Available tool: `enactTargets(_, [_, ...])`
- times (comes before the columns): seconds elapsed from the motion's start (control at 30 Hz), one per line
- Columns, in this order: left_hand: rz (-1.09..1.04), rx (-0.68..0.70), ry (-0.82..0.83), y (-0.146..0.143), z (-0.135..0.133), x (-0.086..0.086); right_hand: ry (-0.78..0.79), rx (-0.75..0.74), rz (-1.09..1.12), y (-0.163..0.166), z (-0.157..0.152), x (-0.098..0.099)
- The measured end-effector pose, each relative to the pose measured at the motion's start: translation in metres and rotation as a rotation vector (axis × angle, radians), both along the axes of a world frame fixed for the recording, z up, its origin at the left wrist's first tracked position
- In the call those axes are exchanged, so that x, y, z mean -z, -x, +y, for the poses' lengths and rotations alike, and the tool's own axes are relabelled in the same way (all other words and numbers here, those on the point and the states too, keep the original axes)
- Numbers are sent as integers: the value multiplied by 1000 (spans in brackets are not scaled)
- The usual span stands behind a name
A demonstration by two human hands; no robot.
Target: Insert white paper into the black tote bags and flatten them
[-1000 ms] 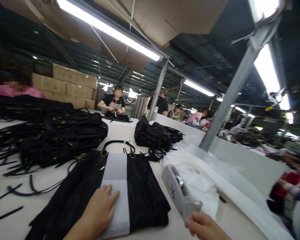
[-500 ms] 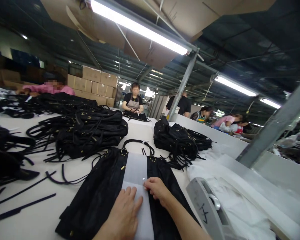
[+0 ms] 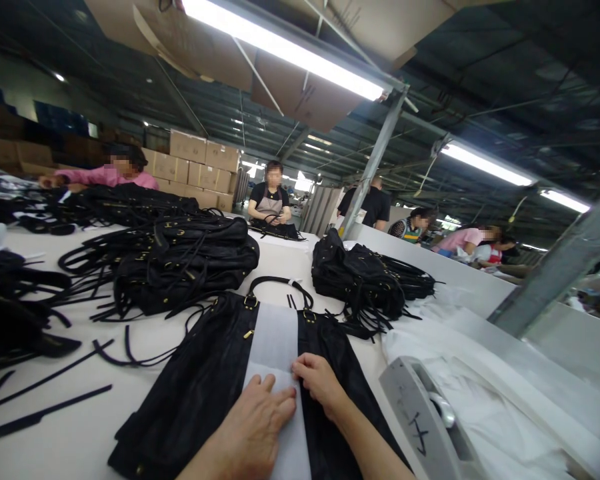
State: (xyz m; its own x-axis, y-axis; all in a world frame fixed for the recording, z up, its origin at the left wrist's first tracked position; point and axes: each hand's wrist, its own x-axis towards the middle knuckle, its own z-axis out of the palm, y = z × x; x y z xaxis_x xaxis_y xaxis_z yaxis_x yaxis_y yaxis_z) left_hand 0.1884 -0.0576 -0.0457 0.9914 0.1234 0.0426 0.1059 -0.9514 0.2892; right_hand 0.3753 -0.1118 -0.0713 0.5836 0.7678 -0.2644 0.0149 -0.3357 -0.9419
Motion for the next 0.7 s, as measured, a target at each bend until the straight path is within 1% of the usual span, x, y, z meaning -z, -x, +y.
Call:
enactTargets(0.13, [-33, -45, -61, -1, -2, 4, 19, -17, 143, -1, -6, -10])
enactTargets(0.23, [-47, -63, -83, 0, -2, 5, 54, -17, 181, 1, -7, -10])
enactTargets(0.33, [-49, -29, -85, 0, -2, 2, 80, 9, 154, 3, -3, -3])
enactTargets(0.43, [-40, -4, -82, -2, -1, -1, 68, 40, 106, 4, 1, 2])
enactTargets(0.57, [-40, -26, -72, -2, 0, 2, 25, 74, 28, 1, 1, 5])
enactTargets(0.7, [-40, -38, -65, -1, -1, 4, 19, 61, -39, -3, 1, 8])
